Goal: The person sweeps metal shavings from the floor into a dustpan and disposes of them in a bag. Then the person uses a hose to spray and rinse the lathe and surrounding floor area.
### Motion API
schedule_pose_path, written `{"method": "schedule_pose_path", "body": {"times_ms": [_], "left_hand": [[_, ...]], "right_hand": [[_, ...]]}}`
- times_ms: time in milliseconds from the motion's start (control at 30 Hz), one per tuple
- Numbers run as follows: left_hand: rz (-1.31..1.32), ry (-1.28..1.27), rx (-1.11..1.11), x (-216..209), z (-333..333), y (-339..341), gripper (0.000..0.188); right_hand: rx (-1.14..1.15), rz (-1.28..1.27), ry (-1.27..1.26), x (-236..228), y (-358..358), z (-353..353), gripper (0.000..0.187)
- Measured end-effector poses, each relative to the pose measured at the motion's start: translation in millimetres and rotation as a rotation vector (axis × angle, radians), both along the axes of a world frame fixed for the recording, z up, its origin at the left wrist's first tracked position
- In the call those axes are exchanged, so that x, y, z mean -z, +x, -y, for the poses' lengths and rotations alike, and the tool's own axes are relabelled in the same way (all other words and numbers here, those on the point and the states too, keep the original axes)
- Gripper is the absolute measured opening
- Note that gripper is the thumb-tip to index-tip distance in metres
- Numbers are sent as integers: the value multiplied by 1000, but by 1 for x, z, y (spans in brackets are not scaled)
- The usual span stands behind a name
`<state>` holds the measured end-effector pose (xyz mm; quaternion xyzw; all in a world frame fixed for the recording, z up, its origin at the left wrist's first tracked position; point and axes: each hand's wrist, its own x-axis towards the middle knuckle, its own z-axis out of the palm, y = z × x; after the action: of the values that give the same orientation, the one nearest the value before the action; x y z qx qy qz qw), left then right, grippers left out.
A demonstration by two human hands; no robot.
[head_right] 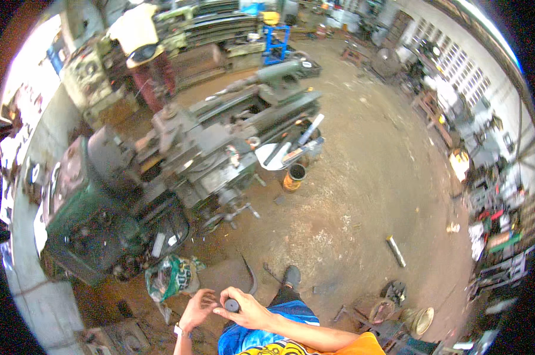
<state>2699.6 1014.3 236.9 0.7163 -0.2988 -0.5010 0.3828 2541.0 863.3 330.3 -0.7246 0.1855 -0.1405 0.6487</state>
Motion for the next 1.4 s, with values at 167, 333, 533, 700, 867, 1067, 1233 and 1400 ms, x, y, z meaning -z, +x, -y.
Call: {"method": "schedule_pose_path", "body": {"times_ms": [167, 333, 533, 700, 867, 1067, 1233, 1400], "left_hand": [[300, -238, 380, -41, 124, -76, 45], [373, -158, 308, -6, 226, -148, 27], [387, -59, 67, 48, 313, -163, 23], [281, 50, -37, 94, 376, -139, 24], [97, 163, -235, 122, 431, -127, 18], [169, 200, -239, 170, 492, -106, 16], [-15, 279, -311, 204, 519, -77, 11], [-37, 310, -312, 224, 523, -51, 17]], "right_hand": [[194, 14, -299, 31, -55, 66, 40], [298, -88, -270, 41, -126, 152, 45], [563, -274, -168, 46, -261, 253, 44], [875, -547, -13, 73, -385, 281, 39], [1112, -697, -49, 133, -462, 255, 32], [1292, -760, 703, 223, -478, 179, 22], [1430, -833, 1160, 234, -444, 108, 14], [1642, -640, 1359, 239, -407, 55, 14]]}}
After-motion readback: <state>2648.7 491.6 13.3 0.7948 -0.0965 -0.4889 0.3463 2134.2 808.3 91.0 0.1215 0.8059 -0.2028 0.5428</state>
